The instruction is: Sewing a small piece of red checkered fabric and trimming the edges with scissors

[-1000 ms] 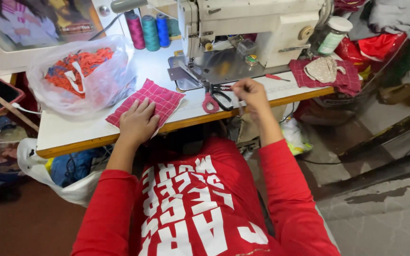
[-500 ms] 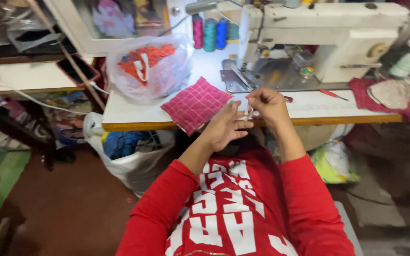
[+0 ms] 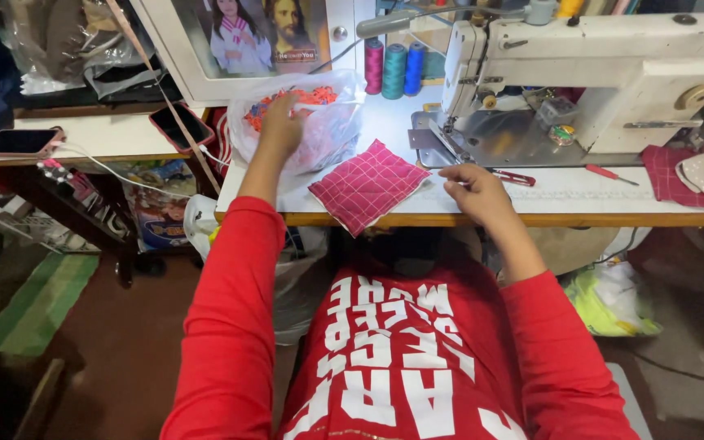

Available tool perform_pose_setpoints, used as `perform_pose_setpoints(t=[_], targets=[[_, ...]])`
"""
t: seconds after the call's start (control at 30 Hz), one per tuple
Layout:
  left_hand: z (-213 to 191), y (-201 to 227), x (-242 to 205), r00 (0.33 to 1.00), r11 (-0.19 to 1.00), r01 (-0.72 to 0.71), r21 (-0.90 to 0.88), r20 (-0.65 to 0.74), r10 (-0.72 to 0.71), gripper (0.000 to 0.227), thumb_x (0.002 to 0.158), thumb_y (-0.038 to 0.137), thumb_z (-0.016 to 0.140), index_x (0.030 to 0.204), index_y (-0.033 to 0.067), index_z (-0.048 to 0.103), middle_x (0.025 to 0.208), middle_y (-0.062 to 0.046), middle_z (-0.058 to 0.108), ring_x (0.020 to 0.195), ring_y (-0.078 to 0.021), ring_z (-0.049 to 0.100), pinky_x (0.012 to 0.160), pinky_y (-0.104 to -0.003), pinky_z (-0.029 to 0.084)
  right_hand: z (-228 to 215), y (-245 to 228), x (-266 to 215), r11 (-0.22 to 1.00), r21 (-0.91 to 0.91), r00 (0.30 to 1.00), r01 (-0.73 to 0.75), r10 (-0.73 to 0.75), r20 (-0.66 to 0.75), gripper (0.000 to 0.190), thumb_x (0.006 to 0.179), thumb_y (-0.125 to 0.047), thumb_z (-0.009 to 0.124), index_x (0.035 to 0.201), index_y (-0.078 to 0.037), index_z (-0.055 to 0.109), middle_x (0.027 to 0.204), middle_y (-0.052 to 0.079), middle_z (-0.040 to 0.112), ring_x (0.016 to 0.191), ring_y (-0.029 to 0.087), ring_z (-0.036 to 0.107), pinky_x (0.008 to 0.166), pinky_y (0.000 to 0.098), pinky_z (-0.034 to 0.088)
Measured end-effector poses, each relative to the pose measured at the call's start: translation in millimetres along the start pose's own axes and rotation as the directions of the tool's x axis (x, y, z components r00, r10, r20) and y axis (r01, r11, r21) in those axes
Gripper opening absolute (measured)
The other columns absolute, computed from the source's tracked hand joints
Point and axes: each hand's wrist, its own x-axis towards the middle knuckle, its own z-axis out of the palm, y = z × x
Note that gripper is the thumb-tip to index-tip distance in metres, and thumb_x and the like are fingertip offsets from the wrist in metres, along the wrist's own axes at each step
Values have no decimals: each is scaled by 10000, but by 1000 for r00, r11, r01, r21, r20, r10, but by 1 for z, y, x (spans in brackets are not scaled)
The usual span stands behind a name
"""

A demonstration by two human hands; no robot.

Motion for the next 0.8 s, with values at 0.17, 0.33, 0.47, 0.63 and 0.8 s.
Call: perform_pose_setpoints(t=[0.17,0.33,0.47,0.63,0.8], targets=[[2,0,-33,920,886,253,389,187,-345,701,961,316,584,1612,214,342,1675,-102,168,1490,-456,241,1108,-667,370,-14,78,14,938,-325,993,-118,116,-26,225,944,-203,686,1136,-118,767,1078,199,708,1085,456,663,959,549,521],[48,33,-81,783,824,-436,363,-298,546,298,762,15,733,1051,55,671,1150,-148,617,1184,-340,578,1029,-491,444,-21,144,11,748,-639,974,-177,228,-3,297,961,-278,639,1175,-128,781,1126,175,705,1080,410,705,952,504,555],[100,51,-103,798,836,-539,104,-255,546,300,780,43,747,1076,61,703,1194,-130,633,1125,-341,619,981,-444,496,-28,119,0,767,-610,976,-200,211,-54,303,991,-262,597,1217,-150,765,1159,187,686,1105,455,675,906,567,566],[115,44,-112,930,934,-354,-52,85,358,270,899,104,647,1151,191,685,1052,-36,674,1058,-277,678,929,-431,550,-31,105,0,709,-687,987,-159,121,-104,327,1012,-183,544,1280,-169,732,1268,146,637,1238,426,574,945,582,526],[111,41,-121,923,974,-225,-4,321,214,407,861,295,727,1265,285,673,1222,13,678,1200,-265,627,1016,-452,495,-44,142,11,714,-662,971,-226,219,-95,308,1001,-206,560,1244,-230,748,1230,119,667,1172,429,625,924,594,529]])
